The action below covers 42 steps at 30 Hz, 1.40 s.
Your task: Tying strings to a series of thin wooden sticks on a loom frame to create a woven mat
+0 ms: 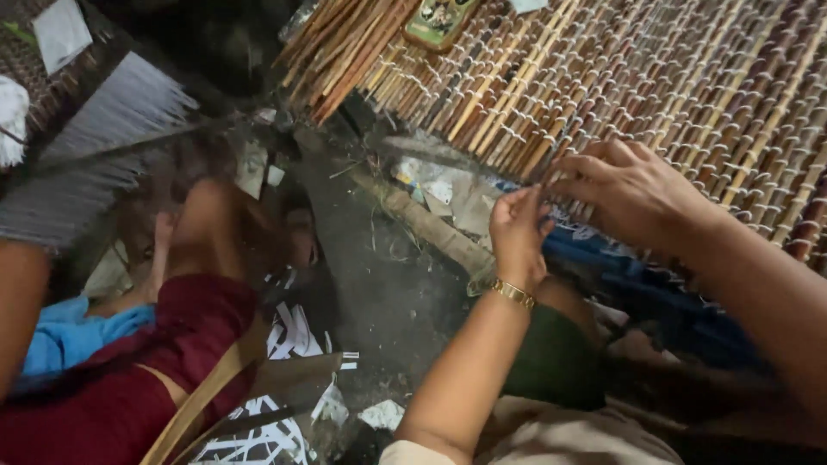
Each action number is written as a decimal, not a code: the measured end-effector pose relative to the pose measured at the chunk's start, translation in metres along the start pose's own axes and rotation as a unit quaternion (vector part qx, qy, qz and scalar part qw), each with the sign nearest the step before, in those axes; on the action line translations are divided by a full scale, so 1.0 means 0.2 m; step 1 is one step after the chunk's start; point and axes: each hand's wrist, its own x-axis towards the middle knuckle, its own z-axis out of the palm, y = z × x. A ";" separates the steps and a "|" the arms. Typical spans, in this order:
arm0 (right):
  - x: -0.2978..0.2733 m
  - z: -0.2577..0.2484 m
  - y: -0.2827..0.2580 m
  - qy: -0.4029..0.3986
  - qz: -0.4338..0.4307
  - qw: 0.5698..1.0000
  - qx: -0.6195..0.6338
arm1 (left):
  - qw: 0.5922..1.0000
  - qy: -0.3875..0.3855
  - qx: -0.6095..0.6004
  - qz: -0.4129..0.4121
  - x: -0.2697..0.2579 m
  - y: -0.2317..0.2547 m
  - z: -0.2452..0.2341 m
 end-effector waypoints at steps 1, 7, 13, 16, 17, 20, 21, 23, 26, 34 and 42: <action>0.00 0.01 0.00 0.005 -0.003 1.000 0.012 | 1.000 -0.003 -0.008 0.008 -0.02 0.00 -0.01; 0.00 0.04 0.06 -0.009 -0.030 1.000 -0.001 | 0.998 0.023 0.031 0.046 -0.09 0.00 0.03; 0.05 -0.01 0.09 -0.031 -0.049 0.998 0.023 | 0.996 0.033 0.071 0.035 -0.13 0.07 0.04; 0.06 0.00 0.10 -0.024 -0.047 0.999 0.010 | 0.998 0.018 0.052 0.010 -0.10 0.10 0.03; 0.05 0.01 0.10 -0.036 -0.040 0.999 0.003 | 1.000 0.011 0.029 -0.001 -0.08 0.10 0.03; 0.05 0.02 0.10 -0.021 -0.031 0.999 0.025 | 1.000 0.016 0.001 -0.014 -0.05 0.10 0.03; 0.04 0.02 0.09 -0.024 -0.032 0.999 0.027 | 1.000 0.018 0.000 -0.017 -0.07 0.11 0.03; 0.04 0.00 0.07 0.016 -0.027 0.999 0.035 | 0.999 0.027 -0.007 -0.044 -0.09 0.14 0.05; 0.00 0.07 0.09 -0.004 -0.019 1.000 0.018 | 0.999 0.026 -0.013 -0.039 -0.10 0.16 0.06; -0.01 0.09 0.11 0.008 -0.036 0.999 0.033 | 0.997 0.045 -0.054 -0.036 -0.08 0.15 0.08; -0.03 0.11 0.12 -0.011 -0.035 0.999 0.017 | 0.996 0.067 -0.059 -0.031 -0.07 0.13 0.09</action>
